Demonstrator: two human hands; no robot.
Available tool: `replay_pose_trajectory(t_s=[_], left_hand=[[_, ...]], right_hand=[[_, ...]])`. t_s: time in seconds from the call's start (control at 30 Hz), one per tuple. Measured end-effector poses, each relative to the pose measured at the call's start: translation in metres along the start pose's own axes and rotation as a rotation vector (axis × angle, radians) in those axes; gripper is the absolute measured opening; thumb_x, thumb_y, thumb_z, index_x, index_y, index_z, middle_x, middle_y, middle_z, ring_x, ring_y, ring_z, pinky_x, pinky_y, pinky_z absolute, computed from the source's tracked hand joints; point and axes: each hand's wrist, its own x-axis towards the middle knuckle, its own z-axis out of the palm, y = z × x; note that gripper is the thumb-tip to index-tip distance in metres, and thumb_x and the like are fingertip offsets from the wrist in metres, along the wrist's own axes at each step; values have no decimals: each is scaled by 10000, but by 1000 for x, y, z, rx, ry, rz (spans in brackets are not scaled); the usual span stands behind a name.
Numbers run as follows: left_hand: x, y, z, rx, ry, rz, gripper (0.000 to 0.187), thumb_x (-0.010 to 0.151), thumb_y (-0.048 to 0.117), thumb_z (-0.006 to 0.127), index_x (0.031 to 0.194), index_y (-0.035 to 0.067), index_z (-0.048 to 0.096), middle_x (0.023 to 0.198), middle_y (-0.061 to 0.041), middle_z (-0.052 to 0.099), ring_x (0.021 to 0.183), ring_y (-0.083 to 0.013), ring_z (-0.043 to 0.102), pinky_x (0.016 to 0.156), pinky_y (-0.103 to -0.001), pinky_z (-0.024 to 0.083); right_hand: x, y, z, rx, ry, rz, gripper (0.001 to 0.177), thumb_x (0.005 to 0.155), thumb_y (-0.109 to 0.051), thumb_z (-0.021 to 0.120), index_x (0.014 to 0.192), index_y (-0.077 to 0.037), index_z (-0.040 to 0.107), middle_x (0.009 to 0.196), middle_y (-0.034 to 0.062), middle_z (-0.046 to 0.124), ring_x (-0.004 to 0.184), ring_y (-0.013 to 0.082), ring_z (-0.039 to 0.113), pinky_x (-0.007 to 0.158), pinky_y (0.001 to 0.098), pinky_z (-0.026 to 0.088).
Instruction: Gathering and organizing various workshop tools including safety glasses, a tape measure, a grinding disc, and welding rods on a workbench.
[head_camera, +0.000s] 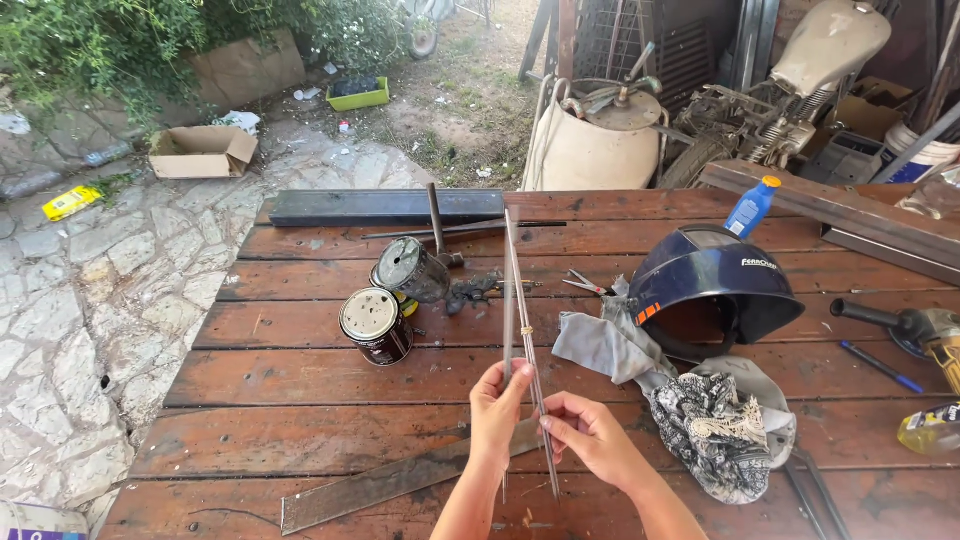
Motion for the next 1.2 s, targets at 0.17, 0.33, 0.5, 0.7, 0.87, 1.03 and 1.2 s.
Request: replay_pose_trajectory(t_s=[0.17, 0.33, 0.5, 0.7, 0.87, 1.03, 1.2], left_hand=[[4, 1, -7, -33, -120, 27, 197, 960, 243, 741, 1034, 62, 770, 555, 71, 358, 491, -55, 253, 455, -234, 247], [-2, 4, 2, -57, -189, 14, 197, 962, 221, 744, 939, 30, 787, 563, 41, 444, 504, -72, 309, 477, -237, 295], [8, -6, -2, -55, -241, 33, 177, 907, 155, 804, 896, -21, 809, 705, -43, 690, 610, -106, 550, 528, -264, 459], [9, -12, 1, 153, -171, 24, 210, 837, 213, 911, 754, 49, 808, 544, 53, 444, 555, -65, 277, 513, -264, 226], [11, -10, -3, 218, -178, 22, 211, 905, 198, 849, 768, 70, 753, 621, 32, 569, 602, -64, 361, 578, -249, 300], [6, 8, -5, 209, -279, 46, 250, 1029, 213, 667, 921, 13, 771, 543, -46, 563, 540, -97, 433, 639, -249, 387], [7, -1, -12, 163, -315, -2, 225, 1020, 188, 693, 938, -13, 753, 545, -65, 562, 532, -109, 384, 617, -263, 330]], right_hand=[[3, 5, -3, 46, -39, -9, 139, 981, -122, 653, 1017, 8, 688, 731, 66, 597, 637, 148, 589, 576, 323, 628], [8, -2, -6, 18, -57, -55, 176, 983, -108, 631, 1079, 11, 718, 869, 66, 657, 656, 155, 582, 605, 324, 629], [9, -22, -8, -179, 31, 54, 224, 937, -233, 701, 967, -31, 793, 741, 63, 762, 660, 151, 748, 680, 277, 654], [32, -44, -31, -21, 264, -48, 283, 900, -174, 748, 1102, 23, 769, 712, 78, 693, 526, 173, 614, 512, 284, 513], [54, -35, -30, 124, 248, -13, 134, 928, -102, 753, 909, 29, 737, 595, 77, 563, 489, 160, 484, 468, 283, 419], [76, -10, -30, 407, 307, 62, 142, 958, -97, 733, 849, -23, 680, 588, 49, 474, 530, 127, 411, 471, 268, 308], [101, -14, -63, 598, 496, 13, 88, 924, -104, 755, 982, -38, 755, 857, 96, 719, 603, 121, 534, 499, 223, 437]])
